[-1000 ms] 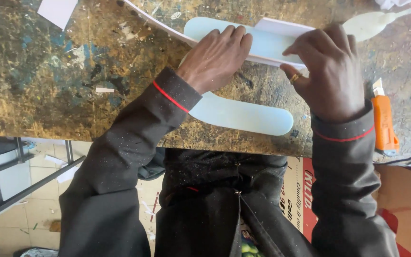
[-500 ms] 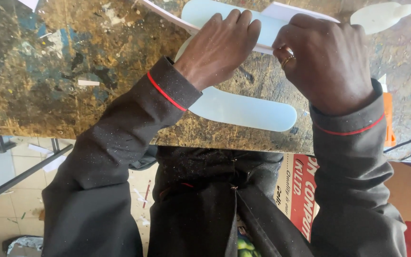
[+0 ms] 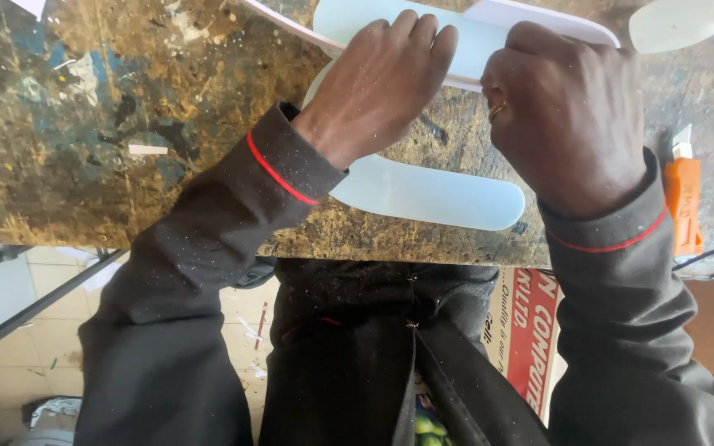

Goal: Assembling a 3D letter by gluing a plastic side strip to a 'U' shaped base.

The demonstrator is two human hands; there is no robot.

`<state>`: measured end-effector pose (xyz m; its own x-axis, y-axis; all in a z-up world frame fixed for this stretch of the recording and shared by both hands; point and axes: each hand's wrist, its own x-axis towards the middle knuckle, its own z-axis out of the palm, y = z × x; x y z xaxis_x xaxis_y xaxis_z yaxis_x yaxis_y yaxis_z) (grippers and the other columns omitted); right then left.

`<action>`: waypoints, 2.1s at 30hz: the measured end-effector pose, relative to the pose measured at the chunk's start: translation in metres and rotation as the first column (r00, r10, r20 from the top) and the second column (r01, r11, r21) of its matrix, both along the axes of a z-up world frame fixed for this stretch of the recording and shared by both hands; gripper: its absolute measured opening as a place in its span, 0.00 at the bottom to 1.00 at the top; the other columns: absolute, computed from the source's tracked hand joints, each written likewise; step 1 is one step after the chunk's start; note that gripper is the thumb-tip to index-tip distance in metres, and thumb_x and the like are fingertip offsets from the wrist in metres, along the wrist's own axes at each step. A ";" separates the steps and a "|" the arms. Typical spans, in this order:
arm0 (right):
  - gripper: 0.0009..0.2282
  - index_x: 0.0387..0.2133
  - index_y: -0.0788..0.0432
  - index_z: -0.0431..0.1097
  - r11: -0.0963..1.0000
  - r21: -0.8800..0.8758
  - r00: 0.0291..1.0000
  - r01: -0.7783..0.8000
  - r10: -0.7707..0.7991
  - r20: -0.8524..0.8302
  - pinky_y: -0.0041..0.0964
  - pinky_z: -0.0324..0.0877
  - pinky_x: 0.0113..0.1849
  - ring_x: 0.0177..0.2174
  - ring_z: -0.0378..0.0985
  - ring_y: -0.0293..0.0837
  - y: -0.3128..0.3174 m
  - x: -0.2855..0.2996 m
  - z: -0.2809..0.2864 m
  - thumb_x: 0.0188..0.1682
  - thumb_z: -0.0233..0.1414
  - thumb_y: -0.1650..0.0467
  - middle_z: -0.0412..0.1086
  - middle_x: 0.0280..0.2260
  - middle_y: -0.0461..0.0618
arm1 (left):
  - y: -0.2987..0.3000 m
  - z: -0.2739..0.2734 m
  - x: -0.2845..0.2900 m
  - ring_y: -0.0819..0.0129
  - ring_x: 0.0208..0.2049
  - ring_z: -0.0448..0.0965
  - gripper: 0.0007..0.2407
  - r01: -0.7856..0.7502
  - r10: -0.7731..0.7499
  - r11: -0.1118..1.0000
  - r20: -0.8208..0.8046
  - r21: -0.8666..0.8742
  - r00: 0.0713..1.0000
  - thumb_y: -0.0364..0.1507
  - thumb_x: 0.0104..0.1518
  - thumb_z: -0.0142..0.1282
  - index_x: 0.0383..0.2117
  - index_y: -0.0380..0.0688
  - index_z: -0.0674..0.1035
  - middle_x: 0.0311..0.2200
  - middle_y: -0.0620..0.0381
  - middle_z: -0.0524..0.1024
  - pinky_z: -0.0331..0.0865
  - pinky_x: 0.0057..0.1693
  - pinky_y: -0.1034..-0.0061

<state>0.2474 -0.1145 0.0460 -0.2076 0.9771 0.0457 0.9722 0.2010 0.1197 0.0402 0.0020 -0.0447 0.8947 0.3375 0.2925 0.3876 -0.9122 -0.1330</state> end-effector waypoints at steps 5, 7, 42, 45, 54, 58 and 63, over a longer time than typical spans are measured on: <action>0.11 0.24 0.53 0.71 0.999 -0.041 0.999 0.025 -0.027 -0.045 0.48 0.55 0.26 0.26 0.66 0.52 -0.003 -0.002 0.000 0.53 0.60 0.79 0.64 0.30 0.44 | 0.013 0.002 -0.020 0.73 0.28 0.67 0.08 0.011 -0.006 0.979 0.026 -0.201 1.000 0.18 0.67 0.58 0.47 0.46 0.77 0.30 0.63 0.71 0.67 0.31 0.77; 0.10 0.24 0.52 0.71 0.999 -0.032 0.999 0.025 -0.026 -0.026 0.48 0.55 0.26 0.26 0.66 0.53 -0.003 -0.002 0.000 0.51 0.60 0.78 0.64 0.30 0.43 | 0.018 0.008 -0.034 0.75 0.28 0.65 0.05 -0.024 0.021 0.981 -0.018 -0.194 1.000 0.21 0.71 0.55 0.43 0.49 0.75 0.30 0.65 0.69 0.63 0.31 0.78; 0.11 0.23 0.53 0.64 0.998 -0.061 0.999 0.004 -0.007 -0.043 0.51 0.54 0.30 0.25 0.62 0.57 -0.004 0.002 -0.001 0.50 0.59 0.75 0.60 0.29 0.45 | 0.013 0.003 -0.057 0.70 0.44 0.68 0.20 -0.067 0.088 0.985 -0.134 0.159 0.987 0.54 0.83 0.63 0.59 0.57 0.73 0.48 0.66 0.69 0.71 0.49 0.69; 0.08 0.24 0.53 0.66 0.998 -0.057 0.999 -0.011 0.008 -0.053 0.50 0.55 0.31 0.25 0.62 0.55 -0.006 0.004 -0.003 0.46 0.58 0.77 0.61 0.29 0.44 | 0.012 0.003 -0.056 0.71 0.44 0.72 0.20 -0.060 0.072 0.990 -0.090 0.131 0.993 0.53 0.82 0.66 0.55 0.55 0.75 0.49 0.65 0.72 0.73 0.47 0.72; 0.12 0.24 0.53 0.65 0.999 -0.032 0.995 -0.038 0.035 -0.089 0.53 0.57 0.33 0.27 0.64 0.57 -0.007 0.008 -0.001 0.53 0.61 0.77 0.62 0.31 0.45 | 0.016 -0.001 -0.054 0.62 0.48 0.79 0.16 -0.037 0.038 0.999 -0.037 0.020 0.999 0.47 0.84 0.62 0.58 0.50 0.77 0.53 0.59 0.76 0.78 0.51 0.63; 0.13 0.26 0.52 0.69 0.999 -0.040 0.996 -0.021 0.017 -0.091 0.49 0.53 0.30 0.28 0.65 0.54 -0.011 0.010 -0.002 0.57 0.62 0.78 0.63 0.33 0.42 | 0.020 -0.004 -0.054 0.63 0.49 0.78 0.15 -0.005 0.004 1.000 0.015 0.015 1.000 0.46 0.84 0.64 0.56 0.51 0.77 0.52 0.60 0.76 0.77 0.49 0.64; 0.13 0.28 0.49 0.71 0.998 -0.059 0.999 0.021 -0.024 -0.044 0.47 0.53 0.27 0.29 0.67 0.52 -0.014 0.010 -0.002 0.59 0.63 0.77 0.64 0.35 0.40 | 0.023 -0.002 -0.052 0.65 0.47 0.77 0.12 0.030 -0.030 0.999 0.048 0.011 0.998 0.43 0.84 0.63 0.51 0.52 0.77 0.48 0.62 0.75 0.73 0.47 0.67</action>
